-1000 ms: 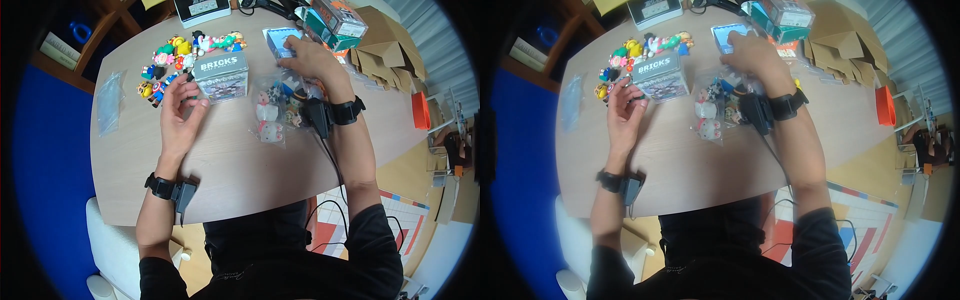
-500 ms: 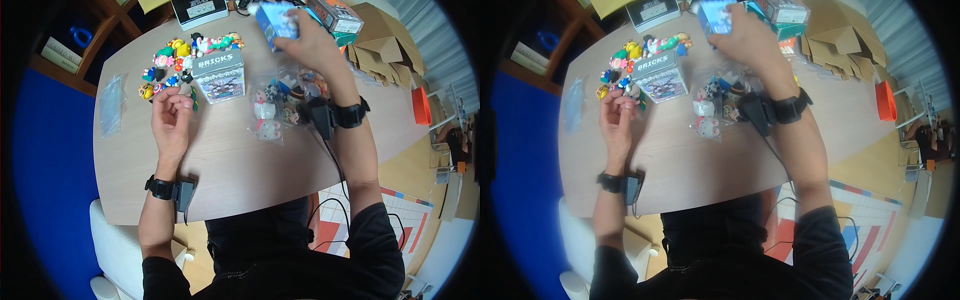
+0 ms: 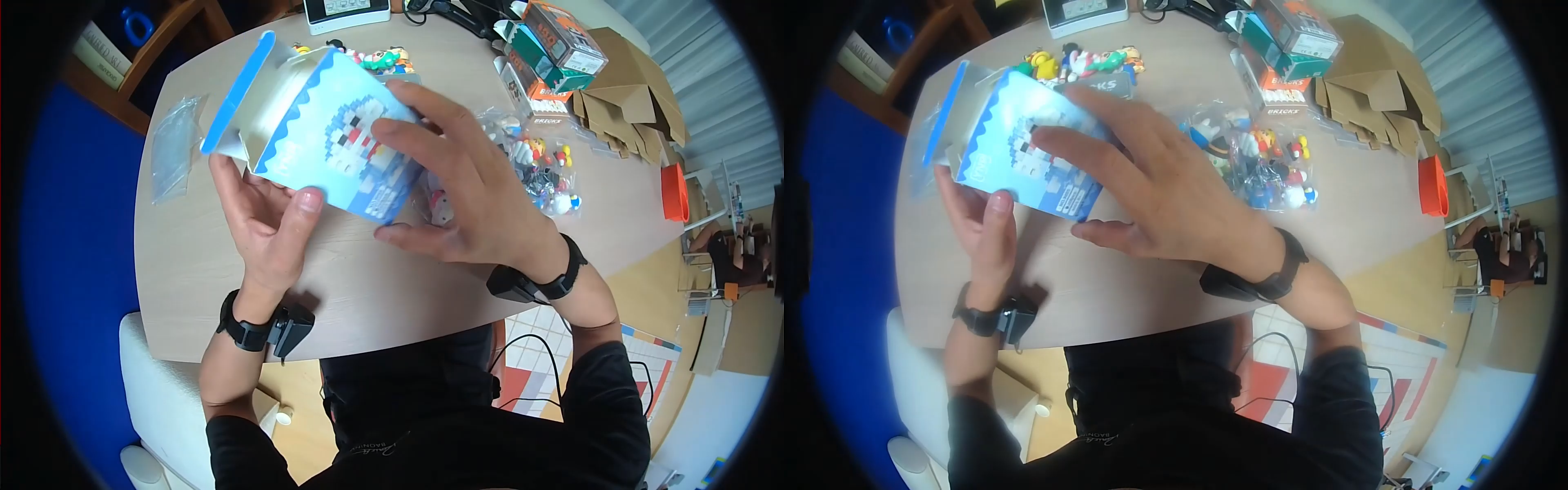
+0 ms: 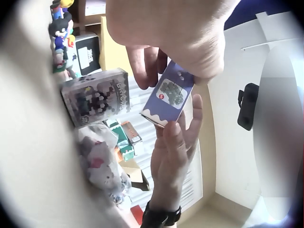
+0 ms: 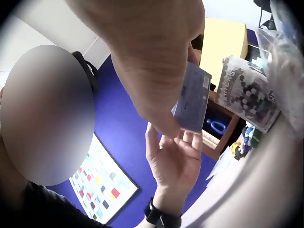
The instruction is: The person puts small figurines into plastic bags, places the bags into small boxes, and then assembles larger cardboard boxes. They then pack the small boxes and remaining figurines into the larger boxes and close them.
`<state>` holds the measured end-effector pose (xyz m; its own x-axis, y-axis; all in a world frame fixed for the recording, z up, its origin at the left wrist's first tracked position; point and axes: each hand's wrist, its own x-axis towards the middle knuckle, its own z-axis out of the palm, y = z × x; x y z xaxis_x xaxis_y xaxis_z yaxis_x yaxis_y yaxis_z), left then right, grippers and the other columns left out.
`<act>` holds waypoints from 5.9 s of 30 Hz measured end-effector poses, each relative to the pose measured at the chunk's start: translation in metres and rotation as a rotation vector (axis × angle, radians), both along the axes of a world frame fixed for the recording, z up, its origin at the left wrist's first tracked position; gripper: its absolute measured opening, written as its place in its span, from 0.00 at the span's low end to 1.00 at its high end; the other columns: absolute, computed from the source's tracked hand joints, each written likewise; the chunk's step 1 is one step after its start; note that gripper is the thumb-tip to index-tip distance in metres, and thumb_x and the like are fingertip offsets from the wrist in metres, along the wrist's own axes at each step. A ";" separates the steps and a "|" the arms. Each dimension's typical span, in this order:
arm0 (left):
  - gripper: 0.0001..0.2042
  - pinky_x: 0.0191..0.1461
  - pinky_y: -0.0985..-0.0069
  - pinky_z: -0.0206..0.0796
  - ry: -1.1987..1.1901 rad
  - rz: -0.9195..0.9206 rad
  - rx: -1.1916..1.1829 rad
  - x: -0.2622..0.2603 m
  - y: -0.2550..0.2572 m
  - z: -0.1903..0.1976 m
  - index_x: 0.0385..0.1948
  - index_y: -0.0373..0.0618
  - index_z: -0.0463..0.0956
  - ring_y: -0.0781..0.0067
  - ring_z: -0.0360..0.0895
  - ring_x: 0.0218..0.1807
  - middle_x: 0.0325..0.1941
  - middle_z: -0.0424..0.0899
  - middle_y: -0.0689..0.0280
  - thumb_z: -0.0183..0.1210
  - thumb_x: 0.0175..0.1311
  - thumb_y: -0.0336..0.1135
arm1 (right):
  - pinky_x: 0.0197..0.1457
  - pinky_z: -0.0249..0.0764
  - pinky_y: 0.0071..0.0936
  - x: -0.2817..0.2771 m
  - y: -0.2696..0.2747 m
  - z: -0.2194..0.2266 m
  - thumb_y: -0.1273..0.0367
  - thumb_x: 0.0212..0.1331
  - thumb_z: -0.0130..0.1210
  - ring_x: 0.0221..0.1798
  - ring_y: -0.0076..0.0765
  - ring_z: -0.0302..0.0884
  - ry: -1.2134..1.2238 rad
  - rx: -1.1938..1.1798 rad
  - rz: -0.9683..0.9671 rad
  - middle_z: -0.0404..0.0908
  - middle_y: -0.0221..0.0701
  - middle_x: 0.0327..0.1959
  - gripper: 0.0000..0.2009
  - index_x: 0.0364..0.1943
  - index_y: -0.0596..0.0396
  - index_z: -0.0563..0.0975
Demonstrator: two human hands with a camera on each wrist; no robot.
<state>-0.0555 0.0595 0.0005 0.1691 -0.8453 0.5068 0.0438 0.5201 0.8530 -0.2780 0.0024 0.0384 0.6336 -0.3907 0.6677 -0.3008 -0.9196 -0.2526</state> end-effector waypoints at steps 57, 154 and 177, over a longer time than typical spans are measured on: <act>0.30 0.42 0.72 0.65 -0.556 -0.196 0.118 0.028 0.000 -0.012 0.52 0.46 0.62 0.65 0.71 0.36 0.45 0.73 0.62 0.69 0.46 0.28 | 0.39 0.78 0.20 0.006 -0.014 0.039 0.68 0.72 0.47 0.37 0.21 0.79 -0.497 0.693 0.182 0.78 0.29 0.36 0.06 0.41 0.57 0.69; 0.10 0.43 0.78 0.66 -0.536 -0.302 0.127 0.031 -0.010 0.014 0.42 0.39 0.84 0.73 0.75 0.41 0.39 0.81 0.63 0.59 0.59 0.25 | 0.45 0.76 0.27 -0.008 -0.029 0.044 0.78 0.58 0.54 0.38 0.33 0.80 0.520 0.684 -0.005 0.82 0.36 0.34 0.10 0.44 0.58 0.76; 0.24 0.60 0.69 0.68 -0.384 -0.425 -0.071 0.021 -0.013 0.001 0.54 0.39 0.71 0.62 0.78 0.55 0.53 0.80 0.53 0.66 0.53 0.25 | 0.37 0.71 0.27 -0.002 -0.027 0.033 0.77 0.44 0.65 0.36 0.31 0.75 0.251 0.560 0.167 0.76 0.28 0.36 0.17 0.41 0.53 0.76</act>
<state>-0.0345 0.0470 0.0014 -0.3852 -0.7606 0.5226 -0.0443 0.5809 0.8128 -0.2804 -0.0248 0.0710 0.8271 -0.5198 0.2137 -0.2771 -0.7080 -0.6496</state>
